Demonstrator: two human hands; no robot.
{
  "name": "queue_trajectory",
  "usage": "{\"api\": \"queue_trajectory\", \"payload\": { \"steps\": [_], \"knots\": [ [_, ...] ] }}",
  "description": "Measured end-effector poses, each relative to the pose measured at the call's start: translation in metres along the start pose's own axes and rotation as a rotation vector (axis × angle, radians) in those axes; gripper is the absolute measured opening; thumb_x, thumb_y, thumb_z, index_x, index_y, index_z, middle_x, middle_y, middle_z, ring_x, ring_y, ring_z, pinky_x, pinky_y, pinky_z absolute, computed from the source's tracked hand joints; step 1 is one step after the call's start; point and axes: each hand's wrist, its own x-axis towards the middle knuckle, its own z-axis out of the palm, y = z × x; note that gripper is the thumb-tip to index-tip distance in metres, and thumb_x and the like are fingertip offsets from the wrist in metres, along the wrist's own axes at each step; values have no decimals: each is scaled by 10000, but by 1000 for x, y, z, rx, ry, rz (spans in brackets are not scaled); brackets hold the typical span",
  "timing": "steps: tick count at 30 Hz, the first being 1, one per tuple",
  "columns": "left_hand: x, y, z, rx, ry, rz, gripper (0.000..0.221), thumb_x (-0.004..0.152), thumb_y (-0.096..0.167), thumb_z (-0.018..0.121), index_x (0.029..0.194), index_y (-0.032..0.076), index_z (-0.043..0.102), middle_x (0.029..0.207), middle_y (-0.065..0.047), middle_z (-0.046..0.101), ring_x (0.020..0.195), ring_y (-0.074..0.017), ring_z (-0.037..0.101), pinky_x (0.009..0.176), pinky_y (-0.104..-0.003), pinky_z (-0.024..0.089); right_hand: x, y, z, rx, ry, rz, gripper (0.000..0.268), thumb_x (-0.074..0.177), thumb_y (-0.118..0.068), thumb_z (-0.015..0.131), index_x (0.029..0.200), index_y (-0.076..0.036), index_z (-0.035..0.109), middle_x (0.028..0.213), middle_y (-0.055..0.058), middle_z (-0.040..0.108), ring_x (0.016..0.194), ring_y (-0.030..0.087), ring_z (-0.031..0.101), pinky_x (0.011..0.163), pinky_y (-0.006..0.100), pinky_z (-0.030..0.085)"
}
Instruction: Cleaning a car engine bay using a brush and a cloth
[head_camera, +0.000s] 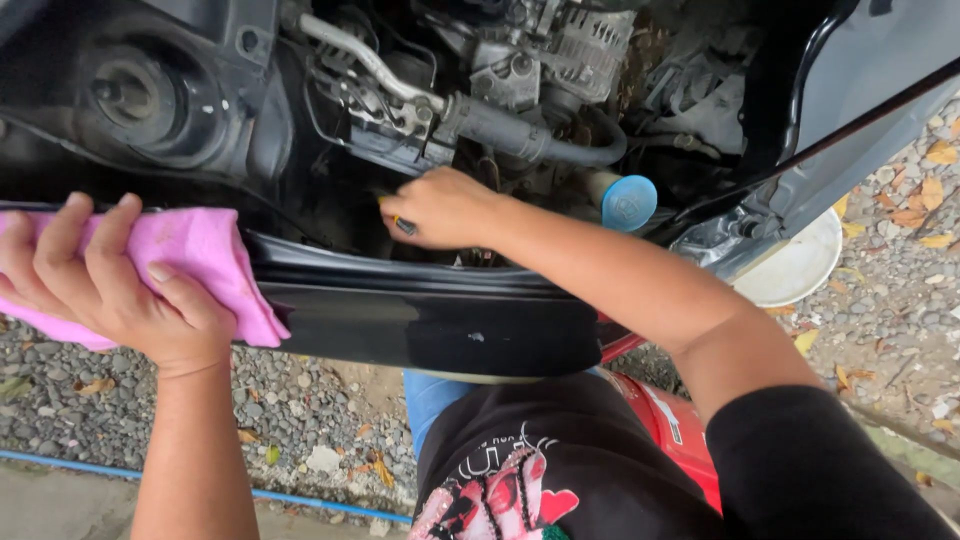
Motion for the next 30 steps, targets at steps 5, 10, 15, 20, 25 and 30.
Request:
{"api": "queue_trajectory", "payload": {
  "steps": [5, 10, 15, 20, 25, 30],
  "knots": [
    [-3, 3, 0, 29, 1, -33, 564, 1136, 279, 377, 1154, -138, 756, 1296, -295, 621, 1332, -477, 425, 1104, -627, 292, -1, 4, 8, -108, 90, -151, 372, 1037, -202, 600, 1388, -101, 535, 1025, 97, 603, 764, 346, 653, 583, 497, 547],
    [-5, 2, 1, 25, 2, -23, 564, 1139, 263, 361, 1155, -144, 751, 1291, -290, 602, 1245, -492, 470, 1067, -600, 340, 5, 17, 27, 39, -130, 18, 697, 799, 154, 589, 1456, -68, 528, 1264, 127, 678, 871, 376, 725, 594, 479, 578],
    [-7, -2, 1, 16, 12, -12, 600, 1148, 280, 353, 1153, -156, 766, 1306, -298, 613, 1350, -485, 405, 1124, -640, 277, 6, -2, 0, -144, -279, 63, 186, 777, 41, 621, 875, -110, 666, 670, 35, 675, 563, 279, 637, 496, 409, 498],
    [-8, -3, 1, 6, 8, -14, 516, 1125, 229, 397, 1170, -136, 760, 1302, -291, 614, 1340, -486, 416, 1105, -646, 280, -15, -9, -43, 10, -396, 519, 572, 1050, -478, 467, 718, -56, 667, 681, 102, 648, 651, 340, 639, 639, 470, 503],
    [-4, 1, -1, -15, 44, 7, 537, 1143, 255, 386, 1164, -164, 722, 1279, -307, 627, 1315, -490, 436, 1097, -634, 297, -44, -21, -83, 203, -261, 729, 430, 1026, -532, 460, 971, -135, 615, 511, 35, 380, 504, 255, 420, 569, 410, 393],
    [1, 7, 0, -33, 90, -1, 575, 1152, 309, 379, 1197, -199, 644, 1228, -337, 637, 1297, -503, 465, 1106, -624, 304, -78, -45, -119, 525, -21, 837, 303, 1004, -405, 589, 1275, -278, 633, 802, -26, 762, 626, 125, 690, 685, 328, 512]
  ]
}}
